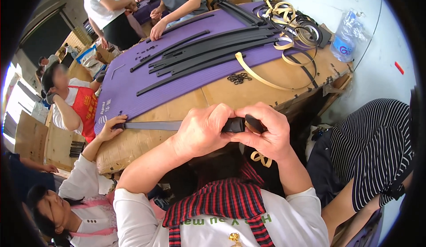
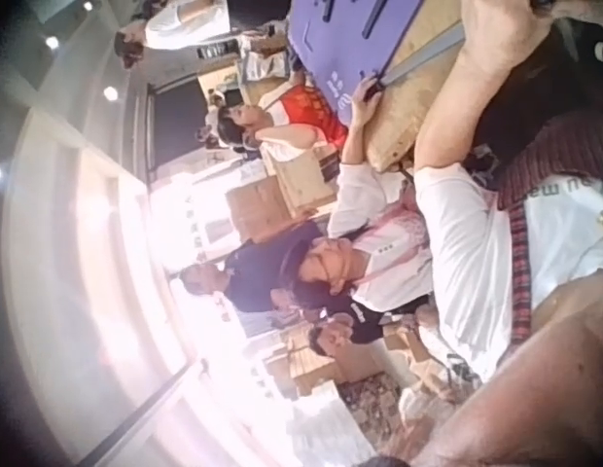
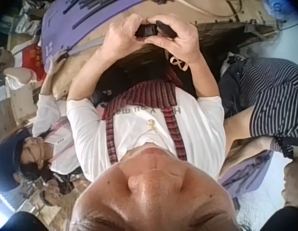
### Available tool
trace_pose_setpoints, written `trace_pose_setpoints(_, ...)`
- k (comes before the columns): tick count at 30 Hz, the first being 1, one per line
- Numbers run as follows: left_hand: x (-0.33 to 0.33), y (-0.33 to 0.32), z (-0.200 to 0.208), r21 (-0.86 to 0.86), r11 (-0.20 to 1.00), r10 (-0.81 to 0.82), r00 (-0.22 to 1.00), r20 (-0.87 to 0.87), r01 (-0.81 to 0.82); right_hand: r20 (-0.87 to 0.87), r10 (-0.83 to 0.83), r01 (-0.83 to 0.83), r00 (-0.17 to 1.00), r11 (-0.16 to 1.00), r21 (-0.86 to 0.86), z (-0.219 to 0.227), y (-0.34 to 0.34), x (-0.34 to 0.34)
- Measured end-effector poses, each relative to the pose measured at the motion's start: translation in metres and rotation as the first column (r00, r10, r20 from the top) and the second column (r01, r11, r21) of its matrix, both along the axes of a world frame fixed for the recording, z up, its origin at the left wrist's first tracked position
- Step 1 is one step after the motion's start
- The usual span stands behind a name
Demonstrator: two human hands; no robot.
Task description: Assemble plastic connectors and straps onto metal rods at a workshop table.
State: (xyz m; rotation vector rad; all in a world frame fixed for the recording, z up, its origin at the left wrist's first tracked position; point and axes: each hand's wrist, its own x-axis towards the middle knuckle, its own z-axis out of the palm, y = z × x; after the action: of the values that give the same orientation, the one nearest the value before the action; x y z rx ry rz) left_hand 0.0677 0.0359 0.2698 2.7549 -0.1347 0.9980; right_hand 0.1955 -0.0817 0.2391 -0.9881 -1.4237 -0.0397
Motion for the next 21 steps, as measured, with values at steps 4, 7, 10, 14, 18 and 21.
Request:
trace_pose_setpoints(4,0.001,-0.001,0.002,-0.142,0.988,-0.041,0.993,0.114,0.057,0.036,0.024,-0.022,0.999,0.998,-0.054,0.005,0.001,0.004)
trace_pose_setpoints(7,-0.006,0.0,0.009,-0.157,0.988,0.016,0.996,0.084,-0.002,0.018,0.032,-0.031,0.999,0.997,-0.067,0.012,0.001,0.0)
trace_pose_setpoints(10,-0.018,0.011,0.008,0.02,0.985,0.174,0.977,-0.122,-0.173,0.063,0.058,-0.054,0.996,0.997,-0.062,0.02,0.005,0.0)
trace_pose_setpoints(14,-0.026,0.009,0.013,0.028,0.984,0.179,0.973,-0.147,-0.177,0.241,0.125,-0.12,0.962,0.992,-0.035,0.027,0.013,0.002)
trace_pose_setpoints(18,-0.034,0.009,0.017,0.01,0.984,0.175,0.973,-0.149,-0.176,0.216,0.162,-0.166,0.963,0.986,-0.003,0.025,0.019,-0.005)
trace_pose_setpoints(21,-0.037,0.008,0.019,0.008,0.985,0.173,0.978,-0.113,-0.174,-0.259,0.432,-0.419,0.864,0.902,0.104,-0.004,0.029,-0.021)
